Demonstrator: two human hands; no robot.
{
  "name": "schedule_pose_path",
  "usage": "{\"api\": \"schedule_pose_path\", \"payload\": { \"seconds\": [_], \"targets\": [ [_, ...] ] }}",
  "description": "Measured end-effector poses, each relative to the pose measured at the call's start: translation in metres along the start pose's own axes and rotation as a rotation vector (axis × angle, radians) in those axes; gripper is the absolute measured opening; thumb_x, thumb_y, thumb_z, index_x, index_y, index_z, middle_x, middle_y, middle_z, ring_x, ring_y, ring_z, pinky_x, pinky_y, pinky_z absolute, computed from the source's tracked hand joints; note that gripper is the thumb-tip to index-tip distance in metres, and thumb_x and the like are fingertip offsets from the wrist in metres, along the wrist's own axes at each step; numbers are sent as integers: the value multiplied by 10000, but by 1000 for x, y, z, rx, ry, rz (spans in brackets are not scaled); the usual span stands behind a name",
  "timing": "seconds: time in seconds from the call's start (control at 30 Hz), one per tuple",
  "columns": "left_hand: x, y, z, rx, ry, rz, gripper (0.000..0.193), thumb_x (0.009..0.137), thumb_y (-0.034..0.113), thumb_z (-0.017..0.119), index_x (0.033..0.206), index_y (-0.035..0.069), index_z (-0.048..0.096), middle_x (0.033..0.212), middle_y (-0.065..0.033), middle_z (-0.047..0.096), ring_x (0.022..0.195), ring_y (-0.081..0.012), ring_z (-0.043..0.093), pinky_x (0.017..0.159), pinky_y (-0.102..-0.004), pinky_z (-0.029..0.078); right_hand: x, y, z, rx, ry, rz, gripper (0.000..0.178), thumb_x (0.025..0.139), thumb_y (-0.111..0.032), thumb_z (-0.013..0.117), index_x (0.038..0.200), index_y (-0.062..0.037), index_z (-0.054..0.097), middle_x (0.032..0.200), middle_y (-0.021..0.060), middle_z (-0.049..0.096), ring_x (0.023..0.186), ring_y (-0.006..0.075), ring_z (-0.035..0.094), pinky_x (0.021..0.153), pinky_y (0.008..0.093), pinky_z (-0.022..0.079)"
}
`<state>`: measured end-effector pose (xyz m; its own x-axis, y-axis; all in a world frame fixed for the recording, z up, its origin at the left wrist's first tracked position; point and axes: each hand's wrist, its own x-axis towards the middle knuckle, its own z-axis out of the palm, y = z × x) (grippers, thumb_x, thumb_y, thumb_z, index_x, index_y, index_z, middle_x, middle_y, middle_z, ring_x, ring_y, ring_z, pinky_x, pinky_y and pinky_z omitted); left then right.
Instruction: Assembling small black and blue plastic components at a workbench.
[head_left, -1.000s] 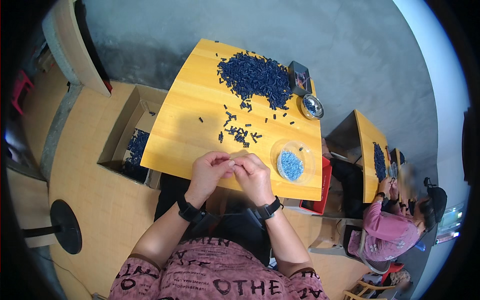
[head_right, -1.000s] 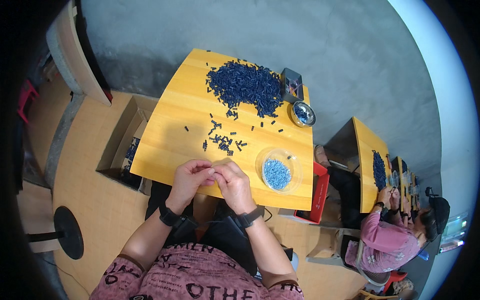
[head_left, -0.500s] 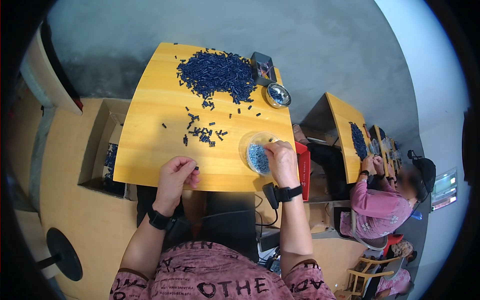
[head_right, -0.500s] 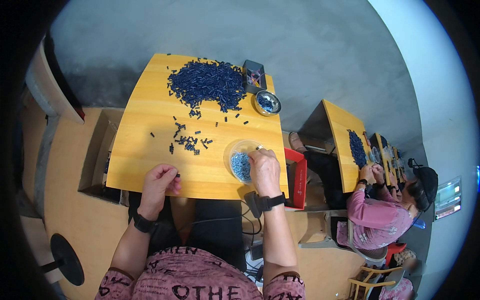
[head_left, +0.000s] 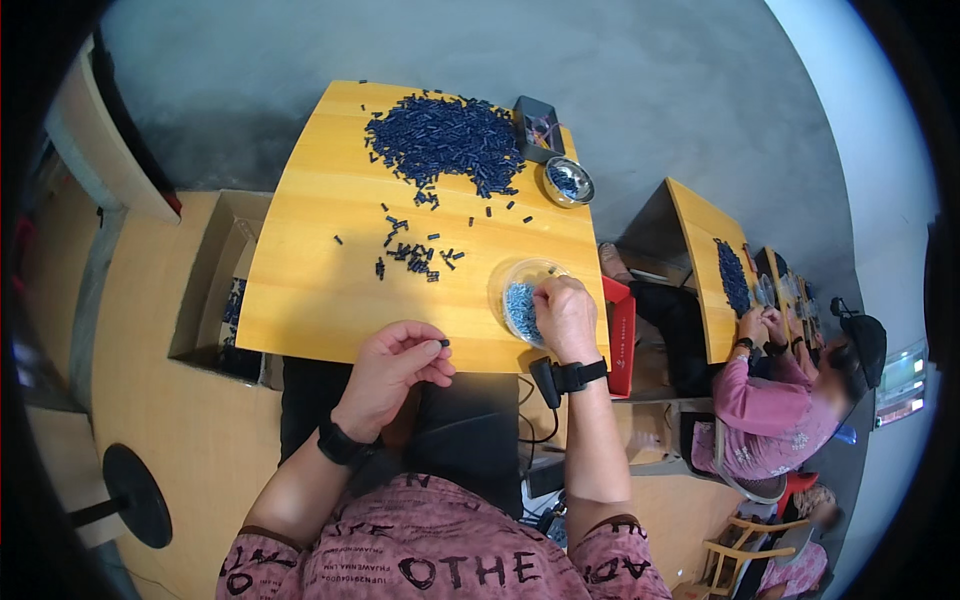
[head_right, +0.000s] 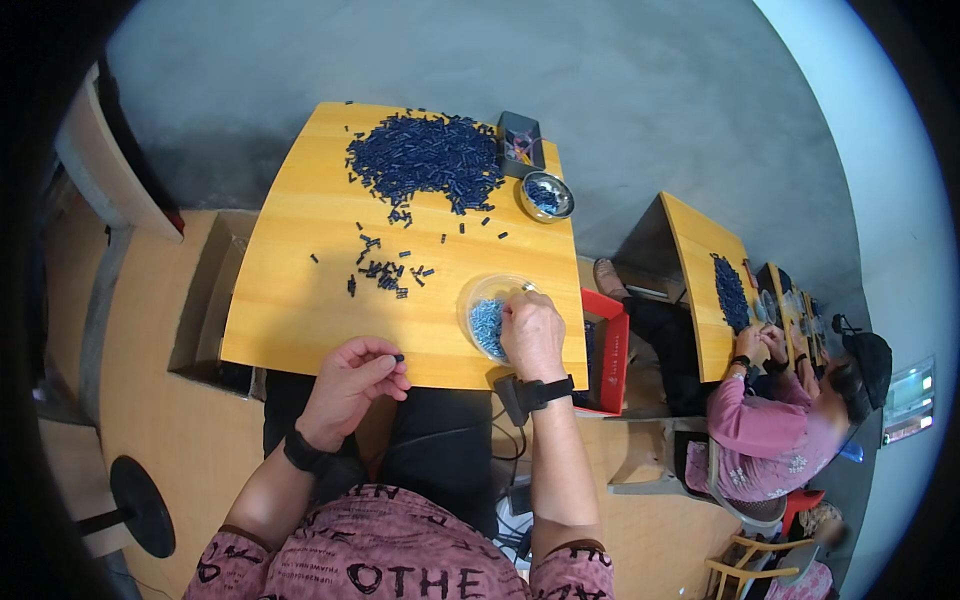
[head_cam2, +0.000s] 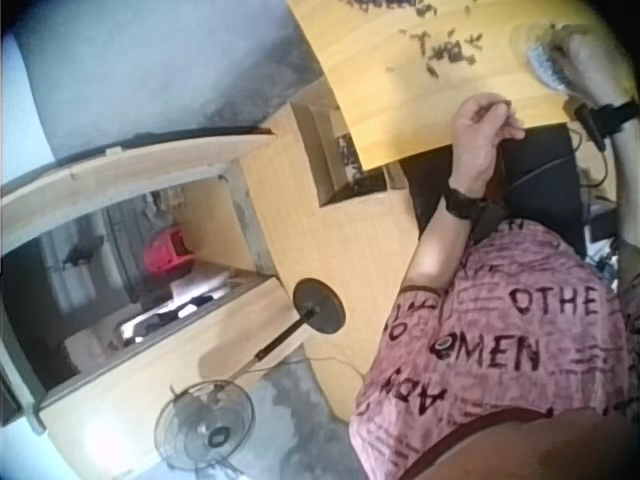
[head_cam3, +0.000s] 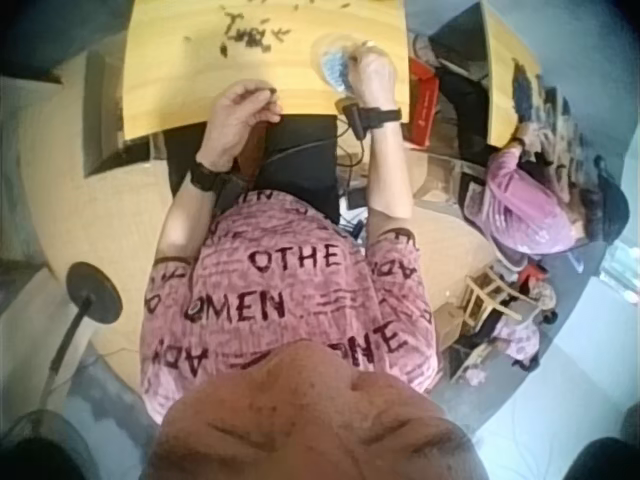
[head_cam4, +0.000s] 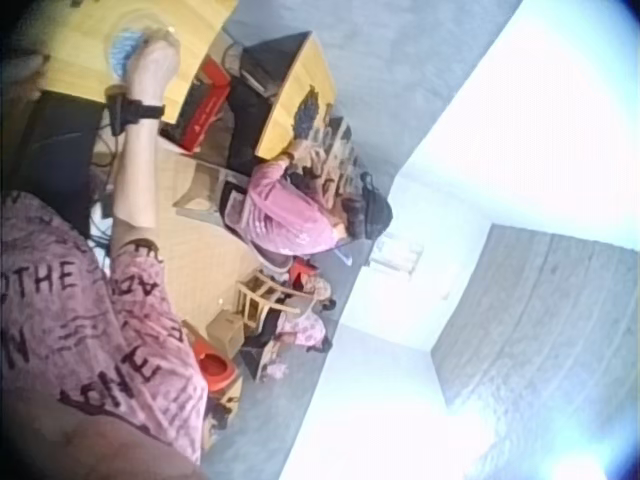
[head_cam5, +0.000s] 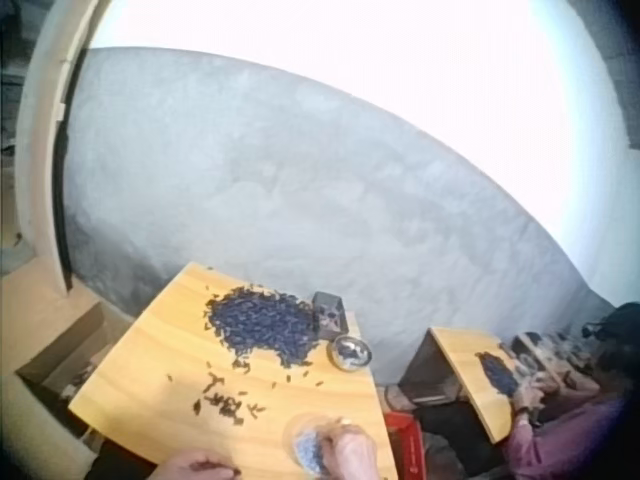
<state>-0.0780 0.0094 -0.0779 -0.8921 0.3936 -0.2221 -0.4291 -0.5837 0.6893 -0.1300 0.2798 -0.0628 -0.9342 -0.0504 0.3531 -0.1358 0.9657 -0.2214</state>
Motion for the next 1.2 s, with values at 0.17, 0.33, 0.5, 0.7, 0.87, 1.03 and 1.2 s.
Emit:
{"api": "schedule_pose_path", "payload": {
  "seconds": [0.17,0.33,0.5,0.7,0.87,1.03,1.2],
  "targets": [
    [-3,-3,4,-26,-47,19,130,962,26,595,1090,2,597,948,-108,673,819,-200,699,712,-319,608,-1,1,-2,1,60,-5,53,799,-61,674,826,-25,646,804,184,656,798,382,643,720,476,513],
    [-5,-5,2,12,-26,67,138,939,-6,618,1075,8,601,954,-98,671,828,-181,698,738,-308,607,-4,6,-2,76,48,40,62,798,-38,674,842,-12,638,816,200,662,764,380,661,694,461,525],
    [-7,-10,-5,28,-9,91,125,935,-4,625,1060,9,618,957,-97,672,830,-178,698,746,-313,609,-5,-2,-14,311,-19,201,148,791,14,706,935,-1,680,842,188,683,756,318,689,704,377,548],
    [-7,-11,-6,10,-6,99,135,938,3,624,1074,9,625,964,-96,675,834,-180,699,744,-314,609,-11,10,-12,366,51,-8,179,812,32,693,986,2,720,822,163,680,726,256,685,682,332,542],
    [-6,-12,-5,-6,-9,97,145,941,3,619,1087,4,626,976,-100,672,843,-183,700,745,-317,610,-13,2,-19,465,-33,176,117,819,14,710,934,4,727,832,144,685,716,224,676,679,318,537],
    [-7,-11,-1,-16,-43,112,156,944,2,613,1099,2,628,982,-103,668,863,-187,701,761,-322,608,-14,-2,-26,433,-49,161,84,837,4,705,920,2,720,838,141,690,721,203,676,678,302,533],
    [-6,-13,0,-34,-63,131,148,955,14,599,1101,10,622,973,-104,667,862,-192,697,768,-335,605,-15,3,-22,385,35,170,72,909,-33,669,970,5,667,797,65,686,719,102,641,678,253,514]
  ]
}}
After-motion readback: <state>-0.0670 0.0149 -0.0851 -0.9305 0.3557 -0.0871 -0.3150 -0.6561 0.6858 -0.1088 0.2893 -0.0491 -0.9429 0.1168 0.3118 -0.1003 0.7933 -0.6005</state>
